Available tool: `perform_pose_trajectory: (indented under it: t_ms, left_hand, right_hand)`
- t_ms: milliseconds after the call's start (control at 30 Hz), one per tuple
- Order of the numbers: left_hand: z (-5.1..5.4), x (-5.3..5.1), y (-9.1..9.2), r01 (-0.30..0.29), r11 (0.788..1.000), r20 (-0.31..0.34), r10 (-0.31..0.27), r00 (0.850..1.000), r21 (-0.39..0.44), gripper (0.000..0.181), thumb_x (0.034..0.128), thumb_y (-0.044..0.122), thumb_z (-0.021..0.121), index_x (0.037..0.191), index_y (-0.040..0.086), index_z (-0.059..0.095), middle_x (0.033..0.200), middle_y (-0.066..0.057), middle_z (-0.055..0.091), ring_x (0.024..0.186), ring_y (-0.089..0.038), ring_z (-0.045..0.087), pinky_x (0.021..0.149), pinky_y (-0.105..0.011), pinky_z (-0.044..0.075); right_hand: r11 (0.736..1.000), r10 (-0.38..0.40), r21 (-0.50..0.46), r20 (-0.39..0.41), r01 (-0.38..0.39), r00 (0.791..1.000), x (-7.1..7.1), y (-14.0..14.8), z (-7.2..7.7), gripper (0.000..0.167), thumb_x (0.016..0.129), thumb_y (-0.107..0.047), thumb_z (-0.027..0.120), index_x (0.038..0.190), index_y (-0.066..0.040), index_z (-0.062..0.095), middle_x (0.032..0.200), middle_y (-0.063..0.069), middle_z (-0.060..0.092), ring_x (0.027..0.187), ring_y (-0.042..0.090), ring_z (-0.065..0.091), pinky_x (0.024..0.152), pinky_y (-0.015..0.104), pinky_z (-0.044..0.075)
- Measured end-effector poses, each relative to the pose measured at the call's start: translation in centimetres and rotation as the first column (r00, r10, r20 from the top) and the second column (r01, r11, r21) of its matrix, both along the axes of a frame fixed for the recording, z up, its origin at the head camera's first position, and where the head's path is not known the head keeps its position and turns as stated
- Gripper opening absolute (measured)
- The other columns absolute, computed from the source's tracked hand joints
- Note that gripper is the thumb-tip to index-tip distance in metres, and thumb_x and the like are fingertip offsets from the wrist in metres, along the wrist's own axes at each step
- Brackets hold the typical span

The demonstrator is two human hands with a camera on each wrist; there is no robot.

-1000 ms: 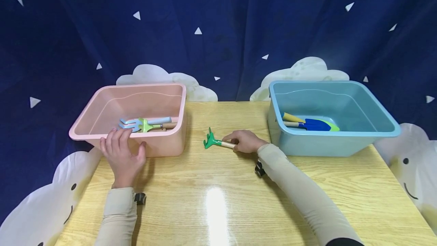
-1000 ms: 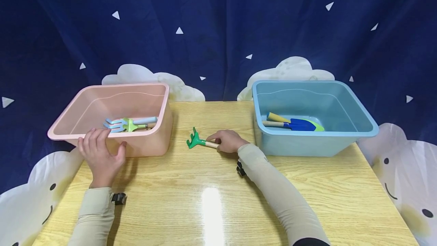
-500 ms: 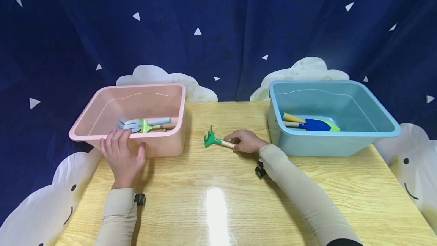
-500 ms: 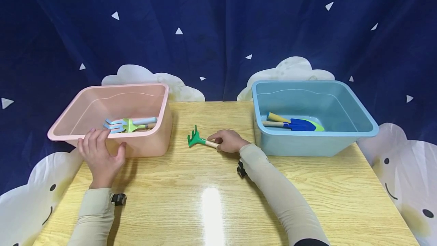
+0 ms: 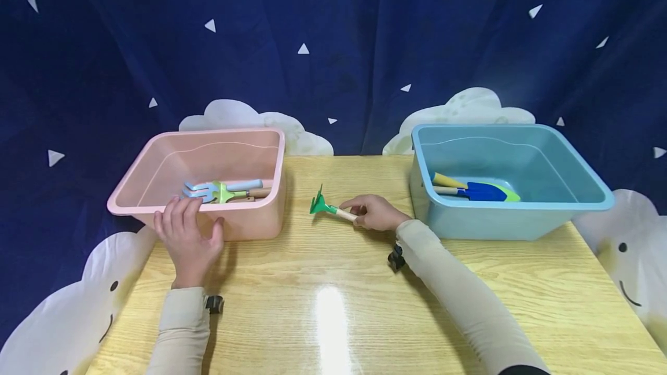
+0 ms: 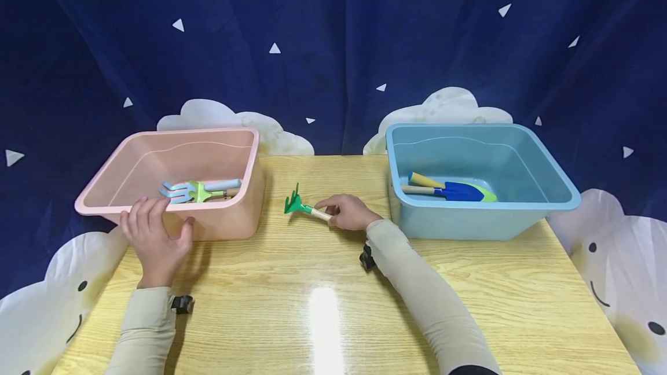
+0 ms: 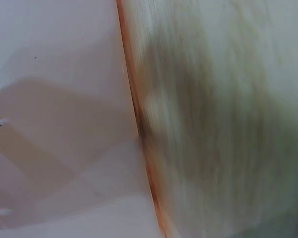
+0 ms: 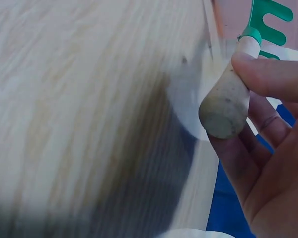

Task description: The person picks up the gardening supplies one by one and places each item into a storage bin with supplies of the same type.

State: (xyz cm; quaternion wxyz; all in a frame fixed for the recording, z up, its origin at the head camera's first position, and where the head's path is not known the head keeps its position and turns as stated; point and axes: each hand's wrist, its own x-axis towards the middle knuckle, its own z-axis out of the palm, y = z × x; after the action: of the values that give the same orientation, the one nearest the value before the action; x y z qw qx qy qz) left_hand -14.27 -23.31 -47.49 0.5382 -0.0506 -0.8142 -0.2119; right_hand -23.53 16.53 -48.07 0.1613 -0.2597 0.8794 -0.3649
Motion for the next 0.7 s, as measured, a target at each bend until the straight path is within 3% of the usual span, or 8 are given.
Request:
perform_pose_trajectory:
  t_ms: [333,700]
  left_hand:
    - [0.1,0.1,0.1,0.002,1.0,0.005,-0.002,1.0,-0.005,0.049,0.073,0.026,0.065,0.117,0.005,0.061,0.118,-0.017,0.06,0.125,-0.039,0.048,0.116,-0.059,0.019]
    - [0.1,0.2,0.0,0.005,1.0,0.018,-0.005,1.0,0.001,0.049,0.0738,0.025,0.066,0.118,0.004,0.06,0.119,-0.018,0.06,0.126,-0.039,0.047,0.116,-0.06,0.017]
  right_hand:
    - [0.998,-0.025,-0.057,-0.012,0.024,1.0,-0.4,0.2,1.5,0.048,0.087,0.001,0.065,0.132,-0.018,0.064,0.102,0.009,0.069,0.078,0.017,0.064,0.06,0.028,0.053]
    - [0.987,-0.072,-0.15,-0.093,0.058,0.993,-1.2,-0.4,6.5,0.05,0.088,-0.001,0.067,0.134,-0.018,0.062,0.107,0.012,0.069,0.085,0.022,0.067,0.069,0.03,0.054]
